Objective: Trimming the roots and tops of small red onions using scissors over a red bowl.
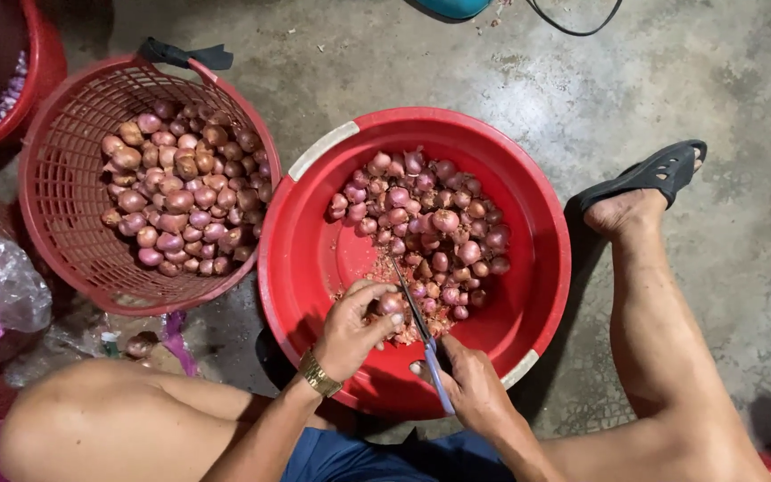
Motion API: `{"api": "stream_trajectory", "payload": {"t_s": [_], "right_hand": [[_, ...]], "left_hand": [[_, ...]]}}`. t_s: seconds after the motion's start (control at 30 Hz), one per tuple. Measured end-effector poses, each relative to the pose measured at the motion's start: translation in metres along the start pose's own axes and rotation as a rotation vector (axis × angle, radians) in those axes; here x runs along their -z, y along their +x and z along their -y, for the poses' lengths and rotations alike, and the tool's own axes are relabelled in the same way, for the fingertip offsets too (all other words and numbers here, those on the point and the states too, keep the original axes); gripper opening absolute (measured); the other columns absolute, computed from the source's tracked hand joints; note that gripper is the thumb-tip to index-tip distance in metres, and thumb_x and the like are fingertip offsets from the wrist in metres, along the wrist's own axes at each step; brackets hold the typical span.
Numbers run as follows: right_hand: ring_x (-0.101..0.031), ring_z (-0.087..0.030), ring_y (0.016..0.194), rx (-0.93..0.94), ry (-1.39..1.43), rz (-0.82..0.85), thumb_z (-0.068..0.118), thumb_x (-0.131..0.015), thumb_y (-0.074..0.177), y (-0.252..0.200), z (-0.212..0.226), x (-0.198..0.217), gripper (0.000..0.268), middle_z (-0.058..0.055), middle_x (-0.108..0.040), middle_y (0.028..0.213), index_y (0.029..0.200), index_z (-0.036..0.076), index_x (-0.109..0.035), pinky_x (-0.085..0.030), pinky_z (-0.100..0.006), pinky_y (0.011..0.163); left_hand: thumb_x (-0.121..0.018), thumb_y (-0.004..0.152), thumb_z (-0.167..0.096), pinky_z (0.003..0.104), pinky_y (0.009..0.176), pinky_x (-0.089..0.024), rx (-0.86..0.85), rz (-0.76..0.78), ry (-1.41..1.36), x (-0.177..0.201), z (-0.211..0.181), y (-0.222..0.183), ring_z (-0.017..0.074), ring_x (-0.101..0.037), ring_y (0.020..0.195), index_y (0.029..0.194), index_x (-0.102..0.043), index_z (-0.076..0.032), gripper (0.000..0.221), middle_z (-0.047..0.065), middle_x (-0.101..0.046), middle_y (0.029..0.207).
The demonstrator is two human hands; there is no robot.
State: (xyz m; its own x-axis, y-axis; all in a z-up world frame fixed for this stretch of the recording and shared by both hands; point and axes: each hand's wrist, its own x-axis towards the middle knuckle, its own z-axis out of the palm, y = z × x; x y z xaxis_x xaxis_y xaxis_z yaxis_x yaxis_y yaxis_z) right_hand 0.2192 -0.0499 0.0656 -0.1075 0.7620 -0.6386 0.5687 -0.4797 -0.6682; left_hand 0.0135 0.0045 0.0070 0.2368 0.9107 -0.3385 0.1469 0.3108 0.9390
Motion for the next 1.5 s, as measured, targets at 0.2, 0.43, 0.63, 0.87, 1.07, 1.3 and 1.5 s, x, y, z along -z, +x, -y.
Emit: {"api": "stream_trajectory", "payload": {"t_s": [0.2, 0.43, 0.63, 0.87, 1.07, 1.3, 1.5], "right_hand": [[-0.059, -0.016, 0.055, -0.013, 0.135, -0.042, 0.033, -0.068, 0.087, 0.002, -0.003, 0.0, 0.029, -0.004, -0.073, 0.07, 0.099, 0.008, -0.063, -0.049, -0.033, 0.053], [-0.058, -0.02, 0.061, 0.097, 0.034, -0.029, 0.063, -0.058, 0.083, 0.003, -0.01, -0.007, 0.059, -0.005, -0.064, 0.068, 0.101, 0.007, -0.057, -0.048, -0.04, 0.057], [-0.057, -0.026, 0.065, 0.271, -0.222, -0.135, 0.08, -0.044, 0.084, 0.006, -0.018, -0.013, 0.082, -0.01, -0.059, 0.076, 0.111, 0.003, -0.051, -0.048, -0.048, 0.063], [-0.06, -0.031, 0.078, 0.418, -0.402, -0.325, 0.059, -0.069, 0.083, 0.007, -0.006, -0.015, 0.077, -0.014, -0.062, 0.098, 0.127, -0.002, -0.054, -0.046, -0.041, 0.072], [-0.061, -0.029, 0.067, 0.335, -0.215, -0.223, 0.039, -0.073, 0.083, 0.005, -0.006, -0.012, 0.047, -0.012, -0.066, 0.084, 0.107, 0.003, -0.056, -0.051, -0.042, 0.065], [-0.059, -0.031, 0.066, 0.304, -0.227, -0.12, 0.053, -0.064, 0.089, 0.008, -0.014, -0.013, 0.056, -0.013, -0.062, 0.08, 0.108, 0.003, -0.052, -0.049, -0.046, 0.065], [-0.058, -0.031, 0.066, 0.296, -0.254, -0.153, 0.054, -0.068, 0.087, 0.01, -0.016, -0.014, 0.053, -0.013, -0.061, 0.079, 0.093, 0.004, -0.051, -0.049, -0.046, 0.065]], "left_hand": [[-0.069, 0.088, 0.0, 0.022, 0.055, -0.057, 0.151, -0.025, -0.683, 0.013, 0.003, 0.014, 0.0143, -0.067, 0.075, 0.13, -0.064, -0.003, 0.043, 0.015, -0.073, 0.108], [-0.059, 0.099, -0.004, 0.027, 0.066, -0.065, 0.164, 0.011, -0.947, 0.02, 0.0, 0.015, 0.0153, -0.065, 0.095, 0.14, -0.05, -0.012, 0.043, 0.01, -0.063, 0.114], [-0.064, 0.097, -0.003, 0.017, 0.054, -0.05, 0.246, -0.083, -0.996, 0.018, 0.012, 0.013, 0.0106, -0.069, 0.087, 0.121, -0.063, -0.01, 0.025, 0.006, -0.072, 0.11], [-0.061, 0.097, 0.001, 0.021, 0.058, -0.057, 0.219, -0.041, -1.085, 0.007, 0.029, 0.009, 0.0114, -0.068, 0.08, 0.122, -0.06, -0.007, 0.026, 0.008, -0.069, 0.103], [-0.062, 0.098, -0.004, 0.023, 0.059, -0.061, 0.285, -0.001, -1.095, 0.002, 0.028, 0.009, 0.016, -0.071, 0.085, 0.129, -0.059, -0.002, 0.031, 0.01, -0.069, 0.105], [-0.061, 0.099, -0.006, 0.022, 0.058, -0.061, 0.328, 0.006, -1.106, 0.001, 0.029, 0.01, 0.0176, -0.072, 0.081, 0.13, -0.059, -0.002, 0.031, 0.012, -0.069, 0.101], [-0.06, 0.1, -0.007, 0.025, 0.057, -0.062, 0.378, -0.006, -1.131, 0.0, 0.038, 0.011, 0.0204, -0.072, 0.078, 0.131, -0.057, 0.001, 0.032, 0.012, -0.068, 0.1]]}}
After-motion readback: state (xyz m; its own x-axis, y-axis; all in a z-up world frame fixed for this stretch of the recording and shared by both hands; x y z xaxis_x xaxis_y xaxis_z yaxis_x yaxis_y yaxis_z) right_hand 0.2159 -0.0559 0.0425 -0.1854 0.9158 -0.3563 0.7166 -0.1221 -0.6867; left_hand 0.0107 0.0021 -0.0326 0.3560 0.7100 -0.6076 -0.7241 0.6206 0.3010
